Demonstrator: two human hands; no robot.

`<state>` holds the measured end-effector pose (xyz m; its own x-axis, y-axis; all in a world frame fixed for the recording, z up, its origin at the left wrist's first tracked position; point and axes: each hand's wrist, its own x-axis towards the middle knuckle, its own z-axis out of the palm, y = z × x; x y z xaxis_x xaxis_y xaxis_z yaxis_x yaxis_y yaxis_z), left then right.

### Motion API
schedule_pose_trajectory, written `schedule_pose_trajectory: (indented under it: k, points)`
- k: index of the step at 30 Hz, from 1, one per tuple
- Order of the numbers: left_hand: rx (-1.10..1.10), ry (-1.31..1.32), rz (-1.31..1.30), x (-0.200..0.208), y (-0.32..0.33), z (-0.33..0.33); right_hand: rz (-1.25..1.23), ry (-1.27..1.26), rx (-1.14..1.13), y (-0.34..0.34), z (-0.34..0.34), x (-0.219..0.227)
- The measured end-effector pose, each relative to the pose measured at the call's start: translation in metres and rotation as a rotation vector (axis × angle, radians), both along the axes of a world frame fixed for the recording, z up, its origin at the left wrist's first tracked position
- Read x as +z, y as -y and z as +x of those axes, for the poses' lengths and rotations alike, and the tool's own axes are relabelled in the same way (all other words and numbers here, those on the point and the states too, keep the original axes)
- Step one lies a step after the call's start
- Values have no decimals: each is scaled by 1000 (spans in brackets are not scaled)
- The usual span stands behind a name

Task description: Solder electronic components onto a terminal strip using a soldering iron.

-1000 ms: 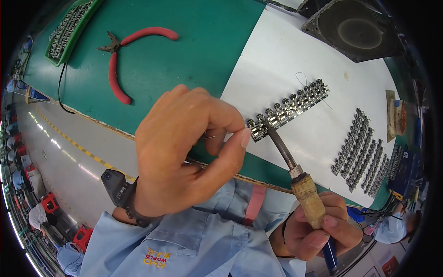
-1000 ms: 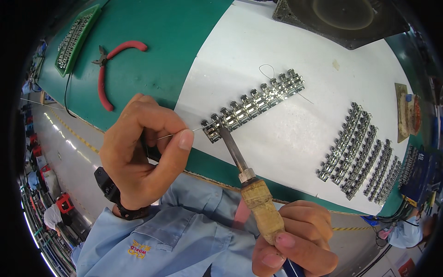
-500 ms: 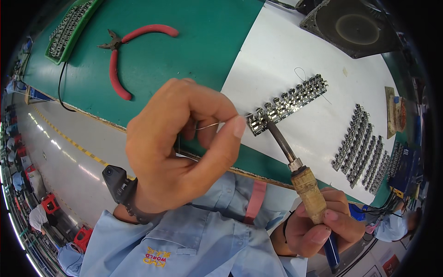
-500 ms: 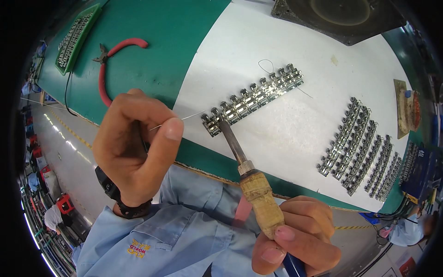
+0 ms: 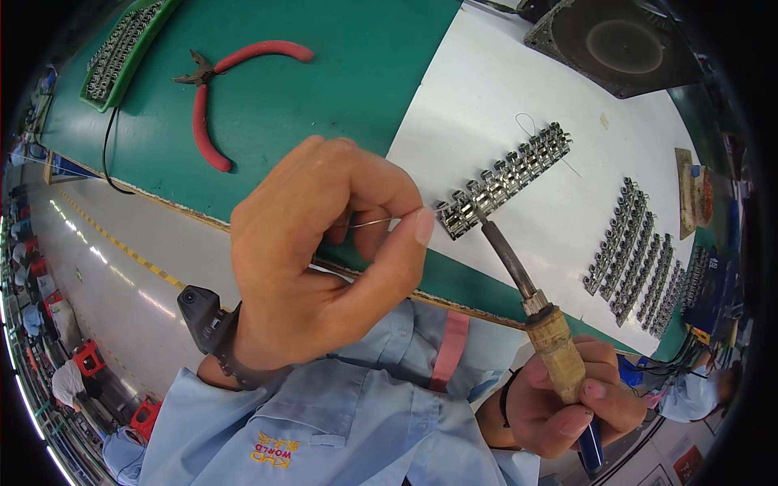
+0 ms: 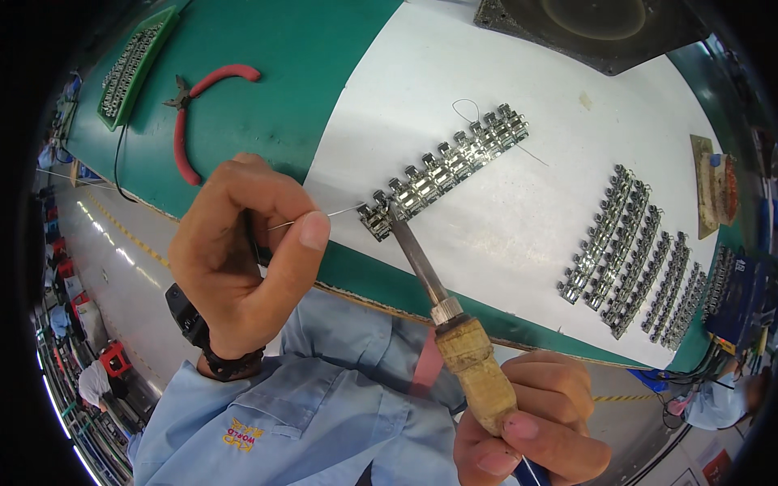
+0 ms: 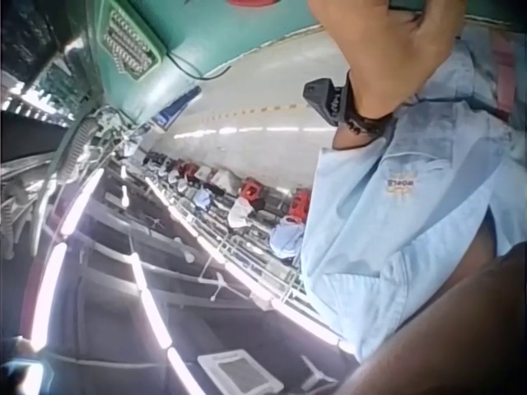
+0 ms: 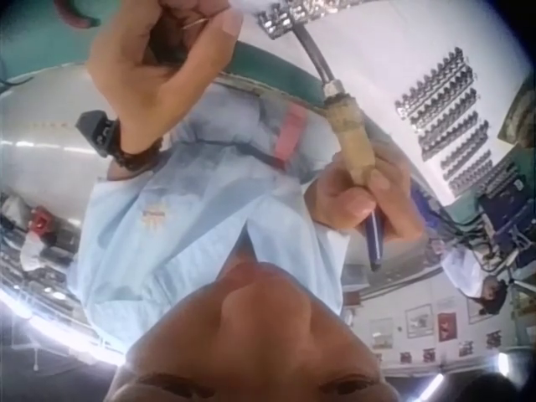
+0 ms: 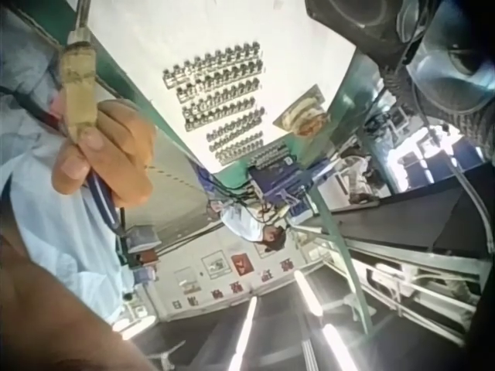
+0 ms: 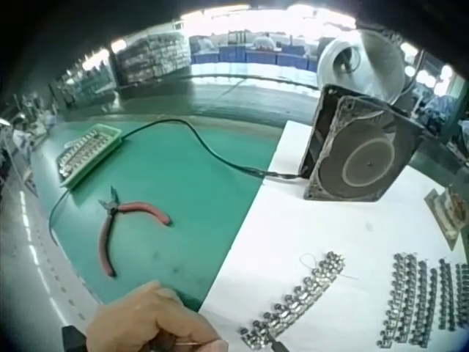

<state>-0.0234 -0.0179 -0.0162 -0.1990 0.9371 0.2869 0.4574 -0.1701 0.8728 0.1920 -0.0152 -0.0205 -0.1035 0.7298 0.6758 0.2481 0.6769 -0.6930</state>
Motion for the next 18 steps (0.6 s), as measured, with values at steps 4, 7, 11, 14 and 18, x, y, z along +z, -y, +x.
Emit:
schedule_pose_trajectory:
  k: [4,7,11,14,18]
  points:
    - [-11,-6,23,0,-1,0,-3,18,27,-1,3,1]
    - [-44,-74,25,-1,-2,-1,-11,18,13,0,2,0]
    - [-64,-132,62,-2,-4,-2,-35,2,-5,0,2,-1]
    - [-58,-137,66,-3,-4,-2,-52,4,6,-1,2,1]
    - [-56,-153,80,-4,-5,-2,-82,4,3,-1,-1,3]
